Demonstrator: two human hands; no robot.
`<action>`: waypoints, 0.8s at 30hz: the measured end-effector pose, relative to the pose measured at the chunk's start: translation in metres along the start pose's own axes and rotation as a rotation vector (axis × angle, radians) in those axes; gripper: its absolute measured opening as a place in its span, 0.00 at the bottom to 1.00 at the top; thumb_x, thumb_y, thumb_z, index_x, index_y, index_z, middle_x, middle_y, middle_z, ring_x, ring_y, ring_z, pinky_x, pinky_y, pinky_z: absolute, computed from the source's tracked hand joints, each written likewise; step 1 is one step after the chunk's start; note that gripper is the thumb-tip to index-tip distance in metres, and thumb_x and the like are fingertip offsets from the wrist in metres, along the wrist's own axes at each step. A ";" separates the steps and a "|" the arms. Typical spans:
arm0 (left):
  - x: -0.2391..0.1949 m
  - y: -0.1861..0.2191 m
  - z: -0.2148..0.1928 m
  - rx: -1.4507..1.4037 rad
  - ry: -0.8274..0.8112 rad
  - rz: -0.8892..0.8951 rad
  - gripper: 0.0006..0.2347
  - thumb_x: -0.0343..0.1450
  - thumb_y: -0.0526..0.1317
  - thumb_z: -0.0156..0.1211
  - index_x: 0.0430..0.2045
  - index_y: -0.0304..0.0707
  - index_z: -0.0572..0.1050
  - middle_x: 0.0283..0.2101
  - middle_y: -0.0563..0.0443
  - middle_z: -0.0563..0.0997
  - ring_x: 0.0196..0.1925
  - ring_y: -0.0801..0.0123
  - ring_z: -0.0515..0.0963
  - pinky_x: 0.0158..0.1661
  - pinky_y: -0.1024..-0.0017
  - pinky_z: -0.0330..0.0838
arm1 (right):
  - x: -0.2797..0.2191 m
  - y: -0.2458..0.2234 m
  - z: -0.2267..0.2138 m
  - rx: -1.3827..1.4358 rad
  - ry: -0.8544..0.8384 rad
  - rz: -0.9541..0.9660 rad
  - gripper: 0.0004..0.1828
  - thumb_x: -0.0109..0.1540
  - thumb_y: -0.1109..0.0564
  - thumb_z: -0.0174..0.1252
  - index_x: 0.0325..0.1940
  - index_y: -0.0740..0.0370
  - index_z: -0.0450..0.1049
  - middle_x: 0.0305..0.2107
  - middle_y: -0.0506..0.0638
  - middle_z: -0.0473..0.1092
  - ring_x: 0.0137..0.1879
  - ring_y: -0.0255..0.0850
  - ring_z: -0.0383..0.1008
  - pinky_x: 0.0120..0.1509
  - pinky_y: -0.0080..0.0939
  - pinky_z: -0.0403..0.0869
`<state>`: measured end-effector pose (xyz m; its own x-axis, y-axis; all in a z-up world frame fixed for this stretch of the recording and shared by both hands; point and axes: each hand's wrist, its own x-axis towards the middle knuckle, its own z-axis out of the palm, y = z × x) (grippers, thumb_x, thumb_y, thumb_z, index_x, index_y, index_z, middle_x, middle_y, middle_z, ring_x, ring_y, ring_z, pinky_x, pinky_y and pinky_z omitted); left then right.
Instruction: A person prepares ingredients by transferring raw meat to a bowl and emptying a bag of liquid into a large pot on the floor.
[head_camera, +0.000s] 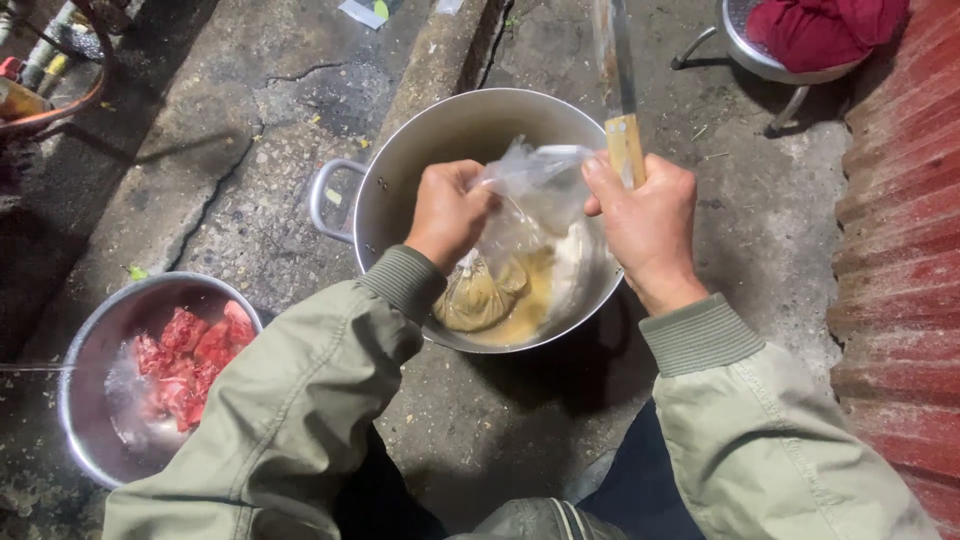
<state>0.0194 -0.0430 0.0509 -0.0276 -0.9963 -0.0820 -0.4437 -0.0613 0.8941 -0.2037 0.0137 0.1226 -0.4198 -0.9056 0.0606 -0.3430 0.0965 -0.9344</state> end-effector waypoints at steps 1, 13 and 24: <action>0.003 -0.001 -0.004 -0.073 0.006 0.005 0.04 0.69 0.38 0.69 0.29 0.50 0.90 0.25 0.54 0.89 0.35 0.65 0.90 0.42 0.67 0.82 | -0.004 -0.002 0.001 -0.031 0.007 -0.035 0.13 0.69 0.51 0.75 0.33 0.57 0.85 0.16 0.47 0.75 0.16 0.33 0.70 0.23 0.35 0.71; 0.011 0.054 -0.066 -0.721 0.085 -0.042 0.02 0.71 0.31 0.68 0.31 0.30 0.85 0.27 0.43 0.88 0.27 0.69 0.85 0.32 0.73 0.80 | -0.015 -0.001 0.015 -0.068 0.096 -0.106 0.13 0.69 0.51 0.72 0.55 0.57 0.90 0.31 0.51 0.85 0.33 0.41 0.85 0.40 0.43 0.81; 0.009 0.066 -0.088 -0.976 0.069 -0.209 0.15 0.73 0.32 0.71 0.52 0.20 0.86 0.41 0.31 0.91 0.36 0.50 0.94 0.35 0.51 0.91 | -0.012 0.019 0.058 0.093 0.024 0.001 0.22 0.53 0.54 0.89 0.48 0.58 0.89 0.36 0.47 0.85 0.44 0.32 0.85 0.53 0.40 0.84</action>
<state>0.0683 -0.0610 0.1480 0.0325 -0.9592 -0.2807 0.4972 -0.2281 0.8371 -0.1563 0.0021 0.0836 -0.4404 -0.8953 0.0672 -0.2633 0.0572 -0.9630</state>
